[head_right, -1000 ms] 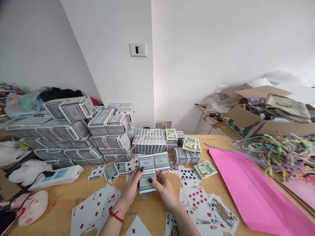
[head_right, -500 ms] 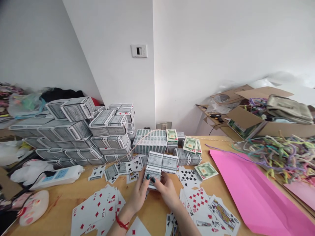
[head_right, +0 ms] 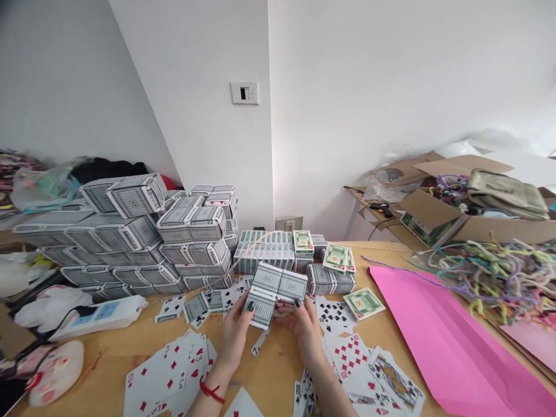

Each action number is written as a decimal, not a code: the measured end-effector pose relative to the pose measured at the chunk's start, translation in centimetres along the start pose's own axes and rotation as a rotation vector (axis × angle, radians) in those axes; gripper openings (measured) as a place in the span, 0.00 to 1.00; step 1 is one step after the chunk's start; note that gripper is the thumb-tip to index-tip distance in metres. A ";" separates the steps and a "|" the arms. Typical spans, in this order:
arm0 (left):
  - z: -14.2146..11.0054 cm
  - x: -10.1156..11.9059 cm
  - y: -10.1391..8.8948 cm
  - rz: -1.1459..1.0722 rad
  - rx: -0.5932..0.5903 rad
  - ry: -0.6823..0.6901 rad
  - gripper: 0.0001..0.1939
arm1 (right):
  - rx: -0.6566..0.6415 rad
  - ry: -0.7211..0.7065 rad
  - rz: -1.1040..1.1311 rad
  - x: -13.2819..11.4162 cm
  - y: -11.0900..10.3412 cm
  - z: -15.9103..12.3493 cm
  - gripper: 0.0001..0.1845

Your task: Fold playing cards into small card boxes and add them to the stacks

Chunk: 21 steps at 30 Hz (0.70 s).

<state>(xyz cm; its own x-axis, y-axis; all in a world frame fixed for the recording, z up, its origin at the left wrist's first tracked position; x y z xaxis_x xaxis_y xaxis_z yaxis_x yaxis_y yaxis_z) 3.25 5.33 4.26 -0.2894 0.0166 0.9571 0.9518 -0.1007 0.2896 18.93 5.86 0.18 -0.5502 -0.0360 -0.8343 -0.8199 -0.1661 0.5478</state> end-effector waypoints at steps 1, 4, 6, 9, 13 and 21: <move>0.0 0.0 -0.3 -0.006 0.008 -0.001 0.21 | 0.011 -0.018 0.005 -0.3 -0.2 0.1 0.18; 0.1 -0.2 -0.8 -0.034 0.012 0.001 0.24 | -0.022 -0.016 0.030 -0.5 0.1 0.3 0.16; 0.1 -0.3 -1.0 -0.044 0.008 0.000 0.25 | -0.043 -0.013 0.049 -0.4 0.4 0.3 0.15; 0.1 -0.3 -0.7 -0.031 -0.018 -0.014 0.25 | -0.028 -0.009 0.054 -0.3 0.2 0.2 0.14; 0.0 -0.5 -0.7 -0.028 -0.029 -0.011 0.25 | -0.031 -0.001 0.039 -0.5 0.2 0.1 0.14; 0.2 -0.2 -0.6 -0.174 -0.288 -0.050 0.30 | -0.145 0.055 -0.190 -1.5 1.9 -0.5 0.23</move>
<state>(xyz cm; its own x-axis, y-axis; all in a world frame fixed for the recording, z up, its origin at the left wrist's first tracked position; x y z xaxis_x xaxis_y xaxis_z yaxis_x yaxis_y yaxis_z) 2.72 5.57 3.87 -0.4329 0.1065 0.8951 0.8189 -0.3686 0.4399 18.29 5.06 2.48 -0.3758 -0.0433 -0.9257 -0.8742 -0.3150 0.3696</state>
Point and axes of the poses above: each hand's wrist, its own z-axis towards the middle knuckle, its own y-axis out of the palm, x = y × z, the point moved 9 cm from there along z, towards the middle knuckle, and after that the axes turned 13 degrees about -x, right-handed, at the moved point
